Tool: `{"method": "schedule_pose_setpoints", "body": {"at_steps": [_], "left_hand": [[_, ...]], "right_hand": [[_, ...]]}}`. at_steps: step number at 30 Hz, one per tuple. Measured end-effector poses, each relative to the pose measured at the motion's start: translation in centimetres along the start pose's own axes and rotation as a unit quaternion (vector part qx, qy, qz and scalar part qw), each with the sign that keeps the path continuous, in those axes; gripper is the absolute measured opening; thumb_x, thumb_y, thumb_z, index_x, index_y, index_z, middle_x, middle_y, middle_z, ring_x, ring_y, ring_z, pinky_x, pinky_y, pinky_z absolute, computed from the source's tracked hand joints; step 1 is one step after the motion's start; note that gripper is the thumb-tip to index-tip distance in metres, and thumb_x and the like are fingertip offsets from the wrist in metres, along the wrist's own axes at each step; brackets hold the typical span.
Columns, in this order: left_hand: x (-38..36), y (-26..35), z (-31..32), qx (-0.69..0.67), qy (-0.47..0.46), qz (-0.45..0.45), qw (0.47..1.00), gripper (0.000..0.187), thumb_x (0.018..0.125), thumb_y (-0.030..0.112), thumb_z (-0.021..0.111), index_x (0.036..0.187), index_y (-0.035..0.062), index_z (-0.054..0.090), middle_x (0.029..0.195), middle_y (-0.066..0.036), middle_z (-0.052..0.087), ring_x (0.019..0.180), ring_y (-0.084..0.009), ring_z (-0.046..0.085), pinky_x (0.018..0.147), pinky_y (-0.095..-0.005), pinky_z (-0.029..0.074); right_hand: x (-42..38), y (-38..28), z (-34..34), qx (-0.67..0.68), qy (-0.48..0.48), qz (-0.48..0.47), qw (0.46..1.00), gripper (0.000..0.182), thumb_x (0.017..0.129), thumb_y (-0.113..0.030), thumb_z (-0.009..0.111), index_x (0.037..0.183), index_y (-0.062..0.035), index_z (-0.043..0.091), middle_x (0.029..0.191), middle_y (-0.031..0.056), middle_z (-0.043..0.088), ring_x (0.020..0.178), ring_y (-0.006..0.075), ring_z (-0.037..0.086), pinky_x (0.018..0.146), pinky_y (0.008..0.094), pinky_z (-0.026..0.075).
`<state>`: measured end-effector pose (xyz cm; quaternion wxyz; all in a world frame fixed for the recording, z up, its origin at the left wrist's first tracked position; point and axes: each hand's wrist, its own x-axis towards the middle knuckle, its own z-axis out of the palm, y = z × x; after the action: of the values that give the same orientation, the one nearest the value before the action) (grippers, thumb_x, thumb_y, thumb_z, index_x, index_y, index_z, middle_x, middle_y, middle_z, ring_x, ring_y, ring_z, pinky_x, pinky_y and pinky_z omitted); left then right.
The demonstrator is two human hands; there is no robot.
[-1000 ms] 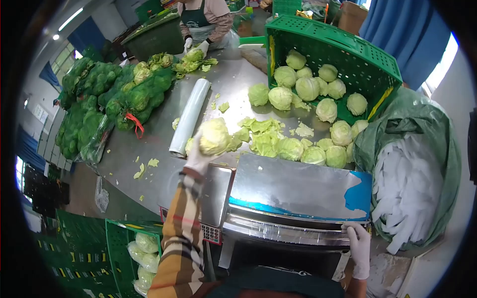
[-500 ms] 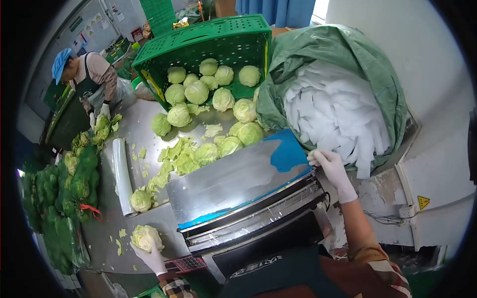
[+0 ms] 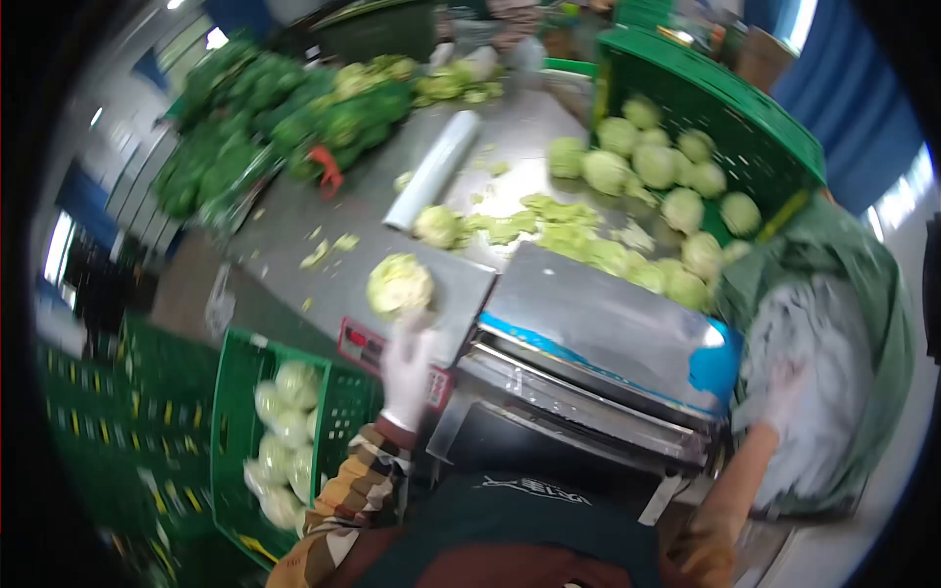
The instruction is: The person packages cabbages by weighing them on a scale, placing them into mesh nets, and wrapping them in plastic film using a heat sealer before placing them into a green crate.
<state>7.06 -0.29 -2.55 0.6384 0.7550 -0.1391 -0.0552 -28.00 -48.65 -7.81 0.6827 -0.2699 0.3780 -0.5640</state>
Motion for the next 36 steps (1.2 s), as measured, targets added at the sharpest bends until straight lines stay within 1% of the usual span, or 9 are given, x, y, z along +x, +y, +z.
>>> {"method": "schedule_pose_setpoints", "body": {"at_steps": [5,9,11,14,23,25,27,32,36], "left_hand": [[-6.3,1.1,5.4,-0.29,-0.293,-0.313,0.856,0.036,0.101,0.028,0.048,0.127,0.0031,0.055,0.116,-0.016,0.063,0.109,-0.024,0.062,0.093,-0.0367,0.05],[-7.6,1.6,10.5,-0.342,-0.362,-0.386,0.777,0.044,0.101,0.032,0.048,0.136,0.0054,0.048,0.129,-0.016,0.056,0.121,-0.0244,0.055,0.098,-0.0365,0.047],[-8.7,2.5,10.7,-0.327,-0.417,-0.222,0.818,0.047,0.102,0.027,0.045,0.143,0.0044,0.038,0.138,-0.014,0.047,0.128,-0.0185,0.046,0.105,-0.031,0.037],[-10.6,3.7,11.7,-0.194,-0.347,0.088,0.913,0.047,0.103,0.017,0.042,0.143,-0.006,0.031,0.14,-0.017,0.041,0.135,-0.0207,0.036,0.111,-0.0312,0.029],[-10.3,6.4,5.9,-0.284,-0.162,0.018,0.945,0.03,0.094,0.007,0.053,0.12,-0.0067,0.054,0.125,-0.02,0.058,0.113,-0.0241,0.058,0.097,-0.0303,0.043],[-10.4,7.7,4.4,0.16,-0.055,0.189,0.967,0.03,0.101,0.019,0.047,0.112,-0.0045,0.062,0.114,-0.013,0.064,0.097,-0.0192,0.065,0.086,-0.0305,0.051],[-10.5,4.7,2.5,-0.466,-0.123,-0.146,0.864,0.035,0.103,0.024,0.045,0.105,-0.0036,0.065,0.113,-0.009,0.064,0.098,-0.0166,0.065,0.086,-0.0319,0.052],[-8.9,4.2,-0.1,-0.628,-0.152,-0.183,0.741,0.028,0.104,0.023,0.042,0.106,0.0017,0.06,0.102,-0.007,0.065,0.1,-0.0161,0.062,0.089,-0.0314,0.049],[-7.5,3.8,-2.6,-0.606,-0.191,-0.194,0.748,0.032,0.105,0.027,0.038,0.103,0.0045,0.06,0.096,-0.004,0.063,0.087,-0.0127,0.061,0.081,-0.03,0.049]], "right_hand": [[-13.5,-1.6,5.5,0.421,-0.16,0.258,0.854,0.021,0.096,-0.019,0.057,0.11,-0.0044,0.052,0.075,-0.0008,0.041,0.063,0.0104,0.042,0.066,0.0285,0.042],[-23.8,3.0,8.8,-0.197,-0.39,0.18,0.882,0.031,0.088,-0.013,0.065,0.114,-0.0002,0.052,0.09,0.0005,0.057,0.075,0.0109,0.054,0.076,0.0253,0.045],[-24.7,3.2,11.7,-0.443,-0.582,0.138,0.667,0.035,0.082,-0.004,0.065,0.115,0.0017,0.055,0.099,0.0071,0.064,0.085,0.0115,0.061,0.072,0.0287,0.053],[-28.8,6.1,15.2,-0.391,-0.508,0.037,0.767,0.028,0.083,0.0,0.066,0.109,0.002,0.055,0.101,0.0071,0.063,0.098,0.0106,0.059,0.086,0.0274,0.048],[-34.3,9.7,16.7,-0.317,-0.5,-0.107,0.799,0.007,0.082,0.006,0.059,0.088,0.002,0.061,0.099,0.0101,0.061,0.093,0.0155,0.058,0.085,0.0262,0.044],[-35.0,9.8,17.3,-0.23,-0.461,-0.082,0.853,0.005,0.084,0.006,0.057,0.083,0.0015,0.059,0.099,0.0106,0.061,0.094,0.0163,0.057,0.086,0.0288,0.045],[-34.9,10.1,18.6,-0.145,-0.447,0.009,0.882,0.009,0.093,-0.008,0.052,0.093,-0.0013,0.057,0.103,0.0112,0.061,0.096,0.0201,0.058,0.089,0.0339,0.045],[-35.7,11.1,17.9,-0.005,-0.43,0.383,0.818,0.034,0.102,-0.031,0.042,0.117,-0.0034,0.055,0.12,0.0106,0.06,0.111,0.0235,0.058,0.092,0.0395,0.048],[-39.4,7.9,20.1,-0.427,-0.646,0.099,0.625,0.03,0.096,-0.028,0.058,0.106,-0.0014,0.067,0.094,0.0039,0.069,0.085,0.0155,0.065,0.073,0.034,0.053]]}}
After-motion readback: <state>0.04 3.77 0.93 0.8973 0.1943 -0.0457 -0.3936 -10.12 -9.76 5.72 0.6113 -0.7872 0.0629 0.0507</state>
